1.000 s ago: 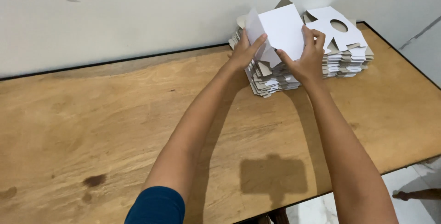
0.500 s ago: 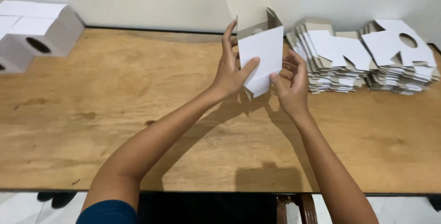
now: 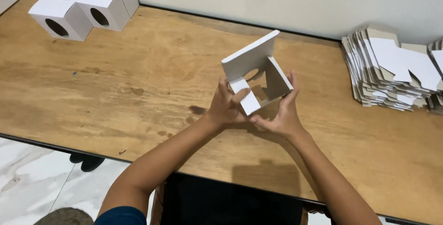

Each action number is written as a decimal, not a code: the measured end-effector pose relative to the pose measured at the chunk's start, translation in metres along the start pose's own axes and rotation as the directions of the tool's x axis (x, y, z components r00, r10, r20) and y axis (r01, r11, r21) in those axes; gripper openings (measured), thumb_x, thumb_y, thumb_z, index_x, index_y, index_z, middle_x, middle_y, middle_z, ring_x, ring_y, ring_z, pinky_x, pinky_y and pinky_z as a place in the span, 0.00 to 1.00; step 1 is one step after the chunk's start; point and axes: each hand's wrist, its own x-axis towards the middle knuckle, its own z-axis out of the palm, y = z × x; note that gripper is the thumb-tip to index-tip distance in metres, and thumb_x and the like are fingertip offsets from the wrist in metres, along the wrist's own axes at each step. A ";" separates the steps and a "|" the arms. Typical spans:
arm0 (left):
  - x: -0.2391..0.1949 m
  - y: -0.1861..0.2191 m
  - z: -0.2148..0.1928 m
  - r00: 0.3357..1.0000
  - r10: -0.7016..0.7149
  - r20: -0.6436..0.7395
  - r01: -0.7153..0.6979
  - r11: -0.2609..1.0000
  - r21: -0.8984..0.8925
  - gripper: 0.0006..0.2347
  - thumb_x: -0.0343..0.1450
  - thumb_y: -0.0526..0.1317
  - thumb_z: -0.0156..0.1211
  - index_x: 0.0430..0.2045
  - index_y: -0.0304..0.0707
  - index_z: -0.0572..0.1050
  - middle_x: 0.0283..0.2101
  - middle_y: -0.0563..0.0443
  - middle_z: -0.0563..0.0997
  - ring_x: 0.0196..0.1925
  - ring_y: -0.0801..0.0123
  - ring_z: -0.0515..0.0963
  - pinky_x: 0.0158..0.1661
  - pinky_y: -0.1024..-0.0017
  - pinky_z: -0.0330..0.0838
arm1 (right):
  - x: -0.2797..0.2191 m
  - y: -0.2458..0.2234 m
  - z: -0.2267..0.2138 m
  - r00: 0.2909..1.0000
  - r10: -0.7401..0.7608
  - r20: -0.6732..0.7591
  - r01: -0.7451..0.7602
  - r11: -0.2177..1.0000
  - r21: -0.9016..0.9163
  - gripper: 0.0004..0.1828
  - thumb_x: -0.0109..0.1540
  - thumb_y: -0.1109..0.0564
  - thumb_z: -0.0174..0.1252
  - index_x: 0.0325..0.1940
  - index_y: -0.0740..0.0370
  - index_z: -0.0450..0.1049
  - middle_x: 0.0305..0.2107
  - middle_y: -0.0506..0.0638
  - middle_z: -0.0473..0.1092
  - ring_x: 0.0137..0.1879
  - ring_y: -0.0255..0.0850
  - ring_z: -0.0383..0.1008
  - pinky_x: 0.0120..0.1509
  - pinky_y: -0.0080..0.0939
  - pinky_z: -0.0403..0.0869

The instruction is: Folding a flat cardboard template into a small white box with a circular cutout.

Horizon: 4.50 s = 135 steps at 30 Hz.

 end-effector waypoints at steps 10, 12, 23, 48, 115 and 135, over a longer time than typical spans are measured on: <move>0.000 -0.001 -0.016 0.977 0.177 0.120 -0.174 0.984 -0.037 0.21 0.70 0.64 0.48 0.50 0.61 0.71 0.46 0.48 0.59 0.45 0.51 0.69 0.39 0.59 0.73 | -0.029 0.039 0.000 0.994 -0.028 -0.101 0.007 0.979 -0.205 0.94 0.29 0.33 0.80 0.73 0.70 0.19 0.55 0.64 0.44 0.65 0.62 0.46 0.73 0.64 0.58; 0.001 0.005 -0.016 0.985 0.168 0.048 -0.167 0.986 -0.014 0.14 0.70 0.56 0.56 0.40 0.52 0.72 0.44 0.48 0.63 0.42 0.54 0.75 0.34 0.62 0.75 | -0.033 0.055 0.000 0.934 -0.323 -0.152 0.260 0.907 -0.330 0.82 0.37 0.29 0.74 0.72 0.74 0.29 0.57 0.68 0.42 0.68 0.65 0.44 0.74 0.65 0.53; -0.004 0.001 -0.021 0.982 0.180 -0.049 -0.184 0.978 -0.093 0.11 0.67 0.47 0.65 0.29 0.46 0.67 0.43 0.51 0.65 0.39 0.55 0.78 0.28 0.64 0.76 | -0.035 0.045 -0.005 0.796 -0.600 -0.080 0.452 0.676 -0.582 0.24 0.57 0.33 0.62 0.49 0.43 0.65 0.59 0.65 0.47 0.70 0.68 0.48 0.69 0.63 0.63; -0.003 0.008 -0.019 0.983 0.185 0.000 -0.175 0.930 0.323 0.08 0.67 0.39 0.58 0.18 0.53 0.66 0.42 0.58 0.64 0.48 0.61 0.59 0.47 0.64 0.58 | -0.010 -0.016 -0.014 0.829 -0.542 0.137 0.437 0.475 -0.764 0.09 0.61 0.59 0.62 0.45 0.52 0.74 0.36 0.46 0.71 0.50 0.49 0.75 0.55 0.42 0.74; -0.001 0.019 -0.013 0.991 0.126 0.039 -0.132 0.923 0.362 0.04 0.71 0.45 0.59 0.28 0.52 0.74 0.52 0.65 0.74 0.54 0.65 0.58 0.49 0.59 0.42 | -0.040 0.060 0.016 0.918 -0.394 -0.038 0.134 0.399 -0.907 0.07 0.61 0.55 0.58 0.33 0.60 0.74 0.25 0.45 0.68 0.36 0.42 0.68 0.57 0.55 0.54; -0.003 0.017 -0.012 0.996 0.067 0.062 -0.086 0.921 0.379 0.08 0.72 0.48 0.57 0.31 0.47 0.74 0.53 0.60 0.73 0.56 0.64 0.59 0.51 0.57 0.43 | -0.030 0.018 -0.001 0.932 -0.349 0.094 0.287 0.556 -0.781 0.03 0.57 0.66 0.57 0.33 0.68 0.69 0.25 0.54 0.60 0.37 0.56 0.65 0.44 0.58 0.55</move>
